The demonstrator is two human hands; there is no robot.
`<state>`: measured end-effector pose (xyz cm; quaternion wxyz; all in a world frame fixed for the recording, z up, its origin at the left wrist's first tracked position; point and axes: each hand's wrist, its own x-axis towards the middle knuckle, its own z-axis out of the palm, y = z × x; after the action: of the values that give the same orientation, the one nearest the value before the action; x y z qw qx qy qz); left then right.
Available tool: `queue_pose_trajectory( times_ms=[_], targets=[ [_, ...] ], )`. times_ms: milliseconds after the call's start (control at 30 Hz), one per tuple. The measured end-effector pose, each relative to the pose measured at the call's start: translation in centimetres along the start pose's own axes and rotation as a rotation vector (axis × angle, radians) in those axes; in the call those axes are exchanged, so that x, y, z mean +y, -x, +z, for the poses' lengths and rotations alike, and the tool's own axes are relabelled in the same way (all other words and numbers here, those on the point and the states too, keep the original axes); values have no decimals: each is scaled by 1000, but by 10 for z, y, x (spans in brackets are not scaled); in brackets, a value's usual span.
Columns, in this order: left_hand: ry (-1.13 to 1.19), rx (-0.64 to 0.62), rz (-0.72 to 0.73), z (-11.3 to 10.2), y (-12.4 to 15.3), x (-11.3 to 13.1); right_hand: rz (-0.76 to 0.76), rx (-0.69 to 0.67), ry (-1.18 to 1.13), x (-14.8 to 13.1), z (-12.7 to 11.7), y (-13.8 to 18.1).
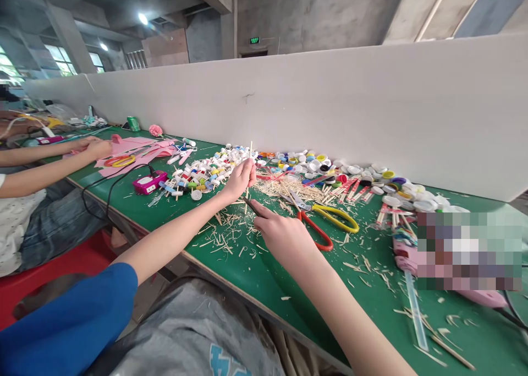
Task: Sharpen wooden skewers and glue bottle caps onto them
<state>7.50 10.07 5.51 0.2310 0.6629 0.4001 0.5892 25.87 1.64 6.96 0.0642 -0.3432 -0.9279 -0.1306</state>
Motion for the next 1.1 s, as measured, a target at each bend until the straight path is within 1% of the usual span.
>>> queue_pose_trajectory(
  times_ms=[233,433,600,700,767,833,967,1100],
  targets=[
    [1,3,12,0,-2,-4,9,-19,9,-2,0,1],
    [-1,17,-19,-1,-1,-7,-43,-50,-88,1,4,5],
    [6,18,-12,-1,-2,-8,-51,-9,-139,5,4,6],
    [-11,24,-13,-1,-2,-8,-47,41,-155,4,4,6],
    [-15,23,-15,-1,-2,-8,-30,91,-111,3,5,6],
    [-9,23,-11,-1,-2,-8,-10,126,-15,4,7,6],
    [6,19,6,-1,-3,-8,-32,98,138,6,8,2],
    [-14,20,-17,-3,-3,-9,-38,67,138,5,6,-3]
  ],
)
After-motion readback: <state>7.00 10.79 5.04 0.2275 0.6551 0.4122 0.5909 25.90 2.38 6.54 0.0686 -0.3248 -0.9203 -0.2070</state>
